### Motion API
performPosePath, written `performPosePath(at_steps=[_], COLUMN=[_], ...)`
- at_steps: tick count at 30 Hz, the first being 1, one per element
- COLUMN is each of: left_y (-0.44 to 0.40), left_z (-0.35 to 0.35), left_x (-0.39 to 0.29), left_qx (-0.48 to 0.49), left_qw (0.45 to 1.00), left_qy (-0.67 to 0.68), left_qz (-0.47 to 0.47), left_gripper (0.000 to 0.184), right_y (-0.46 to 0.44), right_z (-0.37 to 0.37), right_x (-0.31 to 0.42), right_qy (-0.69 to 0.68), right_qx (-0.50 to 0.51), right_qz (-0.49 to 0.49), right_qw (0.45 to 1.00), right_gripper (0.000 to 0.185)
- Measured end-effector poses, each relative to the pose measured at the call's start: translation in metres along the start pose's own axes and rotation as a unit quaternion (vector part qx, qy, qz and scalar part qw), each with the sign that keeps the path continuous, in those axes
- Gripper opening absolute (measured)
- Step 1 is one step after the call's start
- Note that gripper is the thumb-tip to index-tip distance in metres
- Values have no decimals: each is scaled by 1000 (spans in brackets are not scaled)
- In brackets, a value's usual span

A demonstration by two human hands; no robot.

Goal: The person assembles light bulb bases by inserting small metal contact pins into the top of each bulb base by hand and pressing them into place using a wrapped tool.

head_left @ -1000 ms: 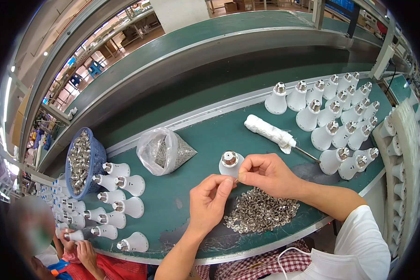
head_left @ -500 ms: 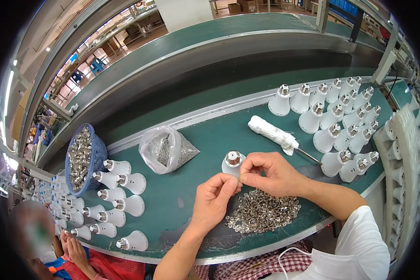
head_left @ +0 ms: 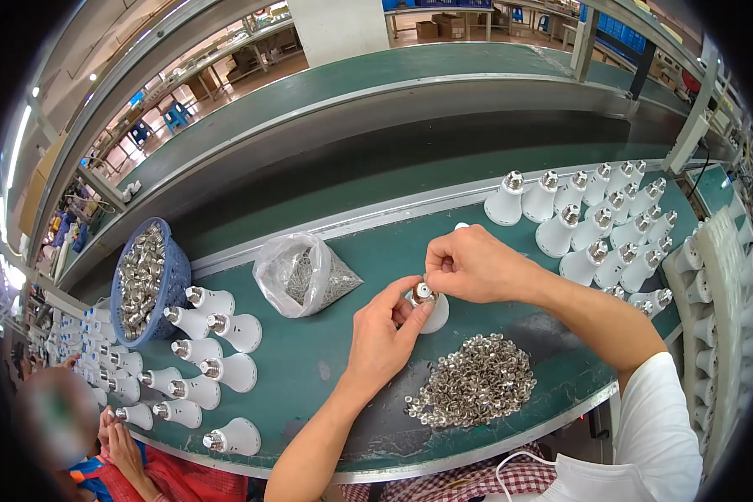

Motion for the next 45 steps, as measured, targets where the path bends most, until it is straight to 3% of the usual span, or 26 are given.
performPosePath(at_steps=[14,17,19,22,24,27,29,33,40,42,45], left_y=[-3,-3,-2,-4,-8,-13,-19,-25,-26,-21,6], left_z=[1,2,2,5,6,4,-1,-8,-8,2,16], left_x=[0,0,-2,2,8,7,11,15,8,-2,-2], left_qx=[10,8,18,44,78,97,120,141,165,107,38], left_qw=[1000,1000,1000,999,990,942,934,921,932,956,986], left_qy=[3,-2,-2,24,114,291,300,323,261,216,99], left_qz=[-7,-18,-10,2,14,136,150,166,190,166,126], left_gripper=[28,29,29,31,36,30,27,21,21,22,19], right_y=[-4,-2,3,5,14,30,43,65,83,96,102], right_z=[-4,-10,-11,-11,-2,14,23,18,14,19,7], right_x=[13,16,33,36,37,31,11,-37,-64,-61,-78], right_qy=[78,132,275,315,283,230,126,44,-17,155,209], right_qx=[24,14,-39,-32,-58,-112,-121,-137,-151,-262,-255], right_qz=[-12,-5,67,72,85,90,12,-48,-63,-8,-62], right_qw=[997,991,958,946,954,962,985,988,986,953,942], right_gripper=[15,14,13,14,16,19,18,17,15,22,34])
Point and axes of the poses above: each hand's wrist, its own y-axis away from the middle knuckle, its own z-axis out of the back of the hand, x = y × z, the point moved 7 cm from there along -y, towards the middle knuckle, and after that the axes turned 14 degrees about x, right-handed, at the moved point
